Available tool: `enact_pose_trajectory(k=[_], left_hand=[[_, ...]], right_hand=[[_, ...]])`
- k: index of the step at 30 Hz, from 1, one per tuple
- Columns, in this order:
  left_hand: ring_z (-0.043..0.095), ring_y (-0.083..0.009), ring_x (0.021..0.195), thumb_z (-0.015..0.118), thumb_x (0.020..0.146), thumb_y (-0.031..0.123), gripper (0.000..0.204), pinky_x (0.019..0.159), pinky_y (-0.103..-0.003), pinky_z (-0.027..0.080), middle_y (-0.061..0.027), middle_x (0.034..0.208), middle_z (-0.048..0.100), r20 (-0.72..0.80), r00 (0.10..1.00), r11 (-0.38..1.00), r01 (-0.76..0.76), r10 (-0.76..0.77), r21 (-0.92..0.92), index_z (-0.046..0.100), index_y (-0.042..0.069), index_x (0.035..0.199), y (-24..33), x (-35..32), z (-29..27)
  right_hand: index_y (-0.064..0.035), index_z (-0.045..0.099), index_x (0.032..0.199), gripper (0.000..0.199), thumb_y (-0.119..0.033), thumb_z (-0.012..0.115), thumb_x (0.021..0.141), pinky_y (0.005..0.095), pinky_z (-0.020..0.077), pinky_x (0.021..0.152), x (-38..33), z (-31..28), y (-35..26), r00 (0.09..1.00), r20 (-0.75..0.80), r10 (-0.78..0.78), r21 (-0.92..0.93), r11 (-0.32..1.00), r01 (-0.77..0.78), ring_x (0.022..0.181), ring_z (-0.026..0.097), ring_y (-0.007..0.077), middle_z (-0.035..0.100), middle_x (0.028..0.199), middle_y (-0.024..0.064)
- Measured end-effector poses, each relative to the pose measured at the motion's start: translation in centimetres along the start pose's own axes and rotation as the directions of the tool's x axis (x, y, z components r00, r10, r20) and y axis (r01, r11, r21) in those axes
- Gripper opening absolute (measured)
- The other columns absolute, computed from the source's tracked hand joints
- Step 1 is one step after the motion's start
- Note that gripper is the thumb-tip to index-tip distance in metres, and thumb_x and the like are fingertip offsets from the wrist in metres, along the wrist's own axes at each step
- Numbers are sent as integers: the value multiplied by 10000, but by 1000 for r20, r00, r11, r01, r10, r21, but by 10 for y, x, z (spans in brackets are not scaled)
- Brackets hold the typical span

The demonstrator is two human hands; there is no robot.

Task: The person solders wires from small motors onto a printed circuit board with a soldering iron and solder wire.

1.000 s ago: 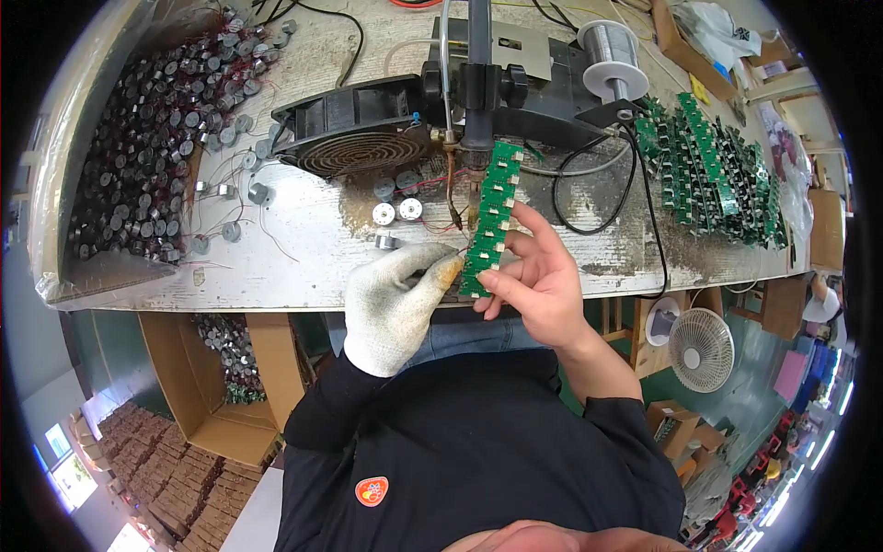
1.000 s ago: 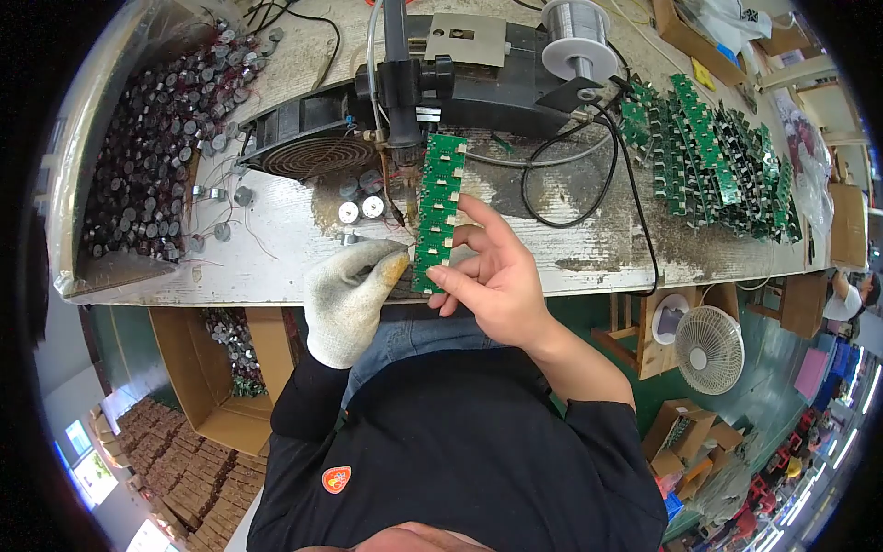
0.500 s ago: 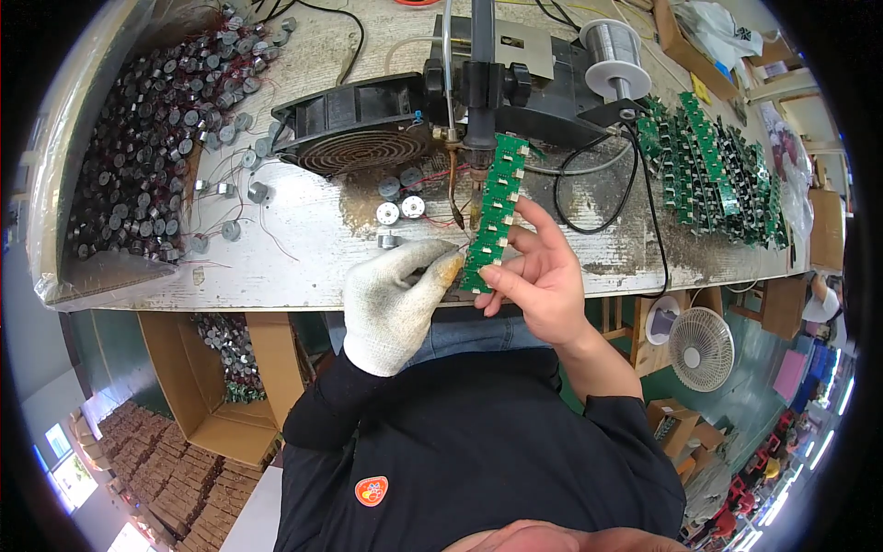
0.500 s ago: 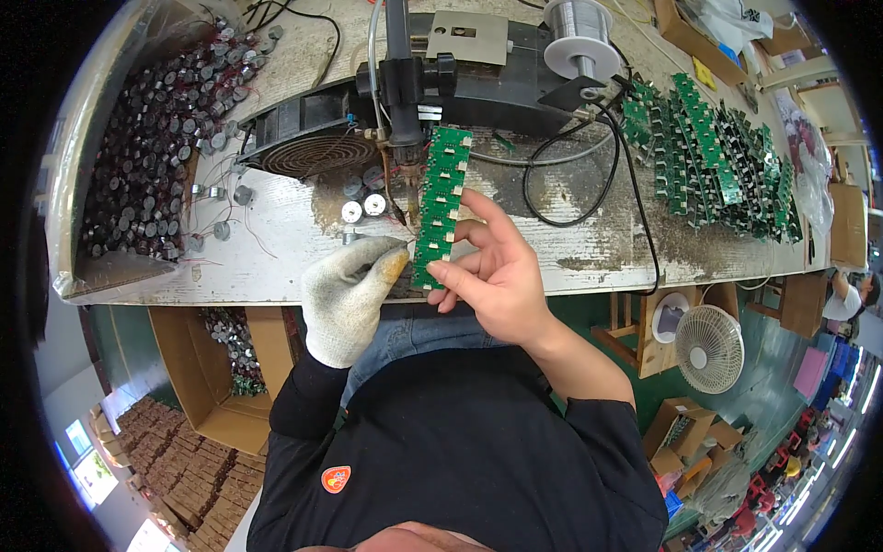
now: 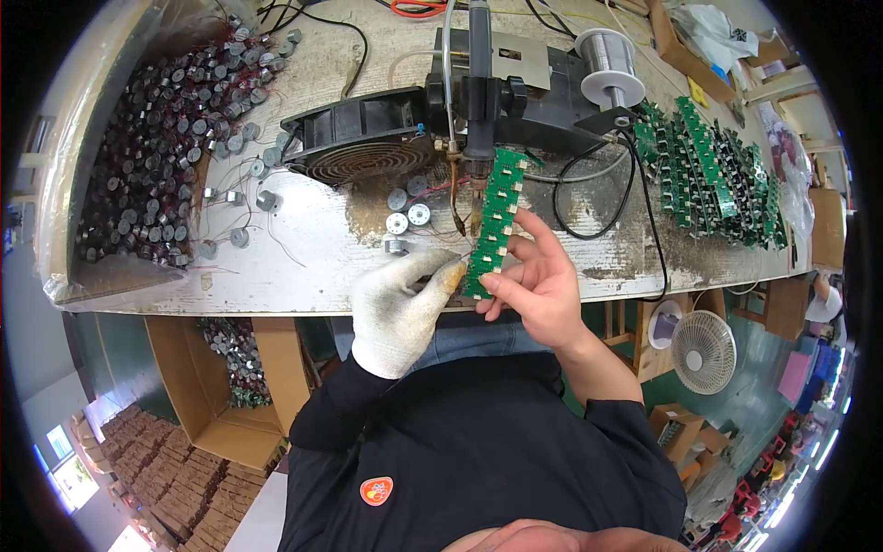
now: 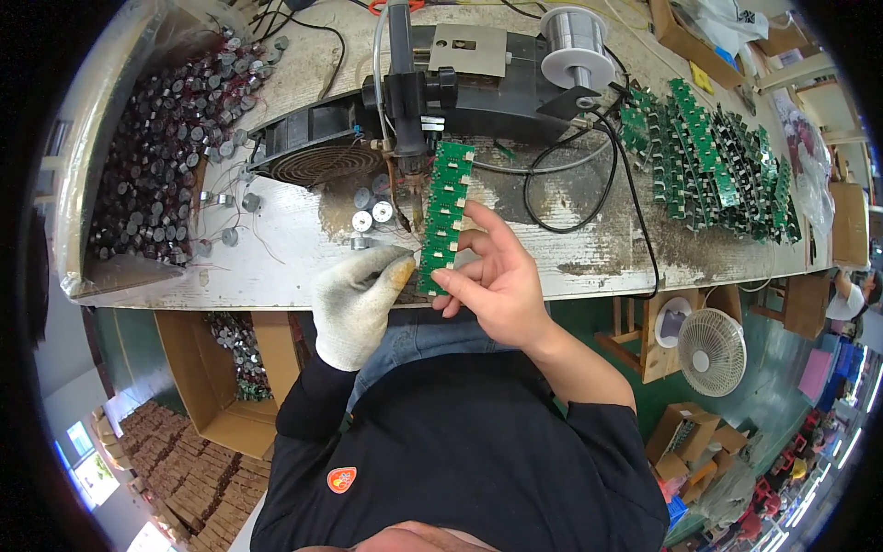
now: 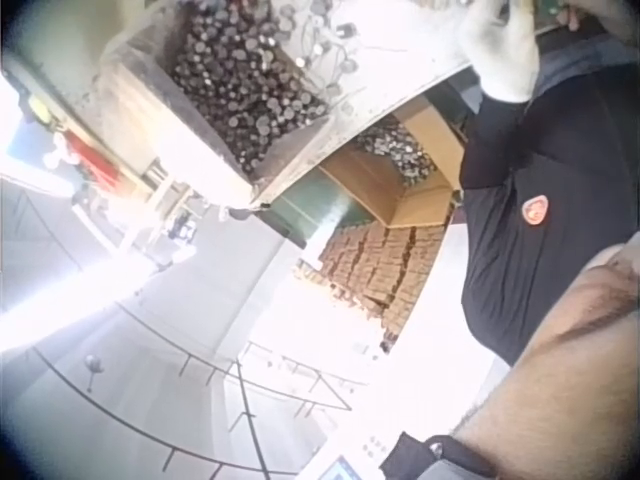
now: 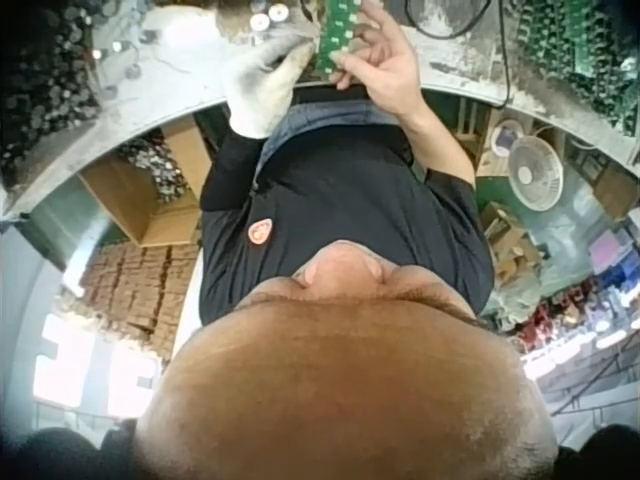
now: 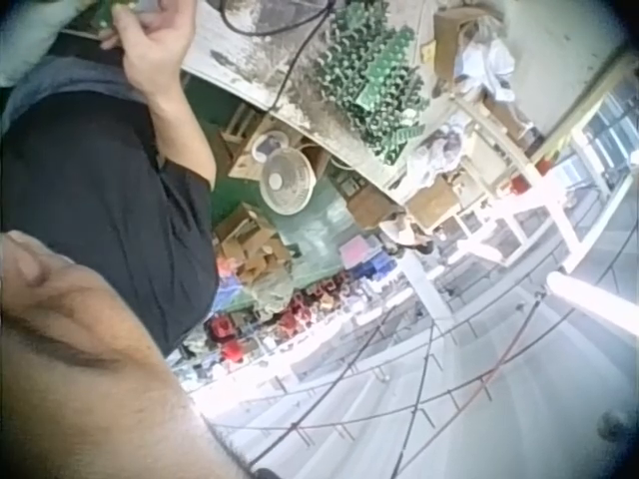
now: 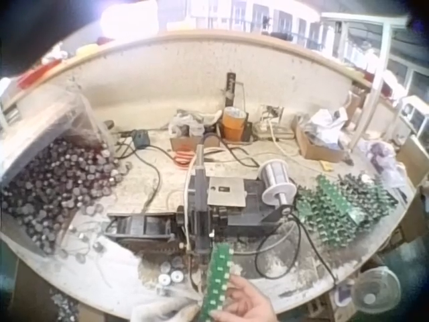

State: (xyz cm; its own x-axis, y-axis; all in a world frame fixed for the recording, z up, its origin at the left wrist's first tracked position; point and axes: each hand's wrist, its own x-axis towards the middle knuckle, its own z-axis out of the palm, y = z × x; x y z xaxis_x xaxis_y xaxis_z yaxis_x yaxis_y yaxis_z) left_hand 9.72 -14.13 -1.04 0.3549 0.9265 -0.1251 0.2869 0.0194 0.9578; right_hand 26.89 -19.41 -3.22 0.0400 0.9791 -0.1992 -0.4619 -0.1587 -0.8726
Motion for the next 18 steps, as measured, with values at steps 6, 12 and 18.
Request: enact_pose_trajectory(k=[6, 12, 18], left_hand=[[612, -93, 695, 626, 861, 75, 136, 613, -240, 484, -86, 785, 666, -17, 997, 994, 73, -75, -85, 663, -35, 932, 5, 0, 2], [589, -81, 692, 626, 858, 78, 117, 619, -232, 474, -61, 767, 650, -27, 989, 975, 138, -145, -176, 647, -34, 885, 2, 4, 7], [574, -85, 691, 618, 855, 68, 106, 627, -237, 465, -60, 770, 642, -22, 990, 975, 135, -141, -178, 644, -29, 886, -2, 5, 7]], right_hand=[[-30, 199, 1422, 720, 128, 561, 820, 273, 554, 506, -2, 0, 3, 1000, 6, 3, -3, 1000, -3, 662, 664, 221, 528, 1165, 228], [-53, 208, 1429, 726, 110, 579, 827, 267, 552, 533, -4, 1, 0, 1000, 7, 16, 14, 1000, -16, 676, 652, 199, 539, 1086, 167], [-54, 207, 1430, 726, 108, 579, 828, 260, 549, 528, -4, 1, 1, 1000, 15, -5, 6, 1000, 5, 681, 655, 200, 541, 1090, 166]])
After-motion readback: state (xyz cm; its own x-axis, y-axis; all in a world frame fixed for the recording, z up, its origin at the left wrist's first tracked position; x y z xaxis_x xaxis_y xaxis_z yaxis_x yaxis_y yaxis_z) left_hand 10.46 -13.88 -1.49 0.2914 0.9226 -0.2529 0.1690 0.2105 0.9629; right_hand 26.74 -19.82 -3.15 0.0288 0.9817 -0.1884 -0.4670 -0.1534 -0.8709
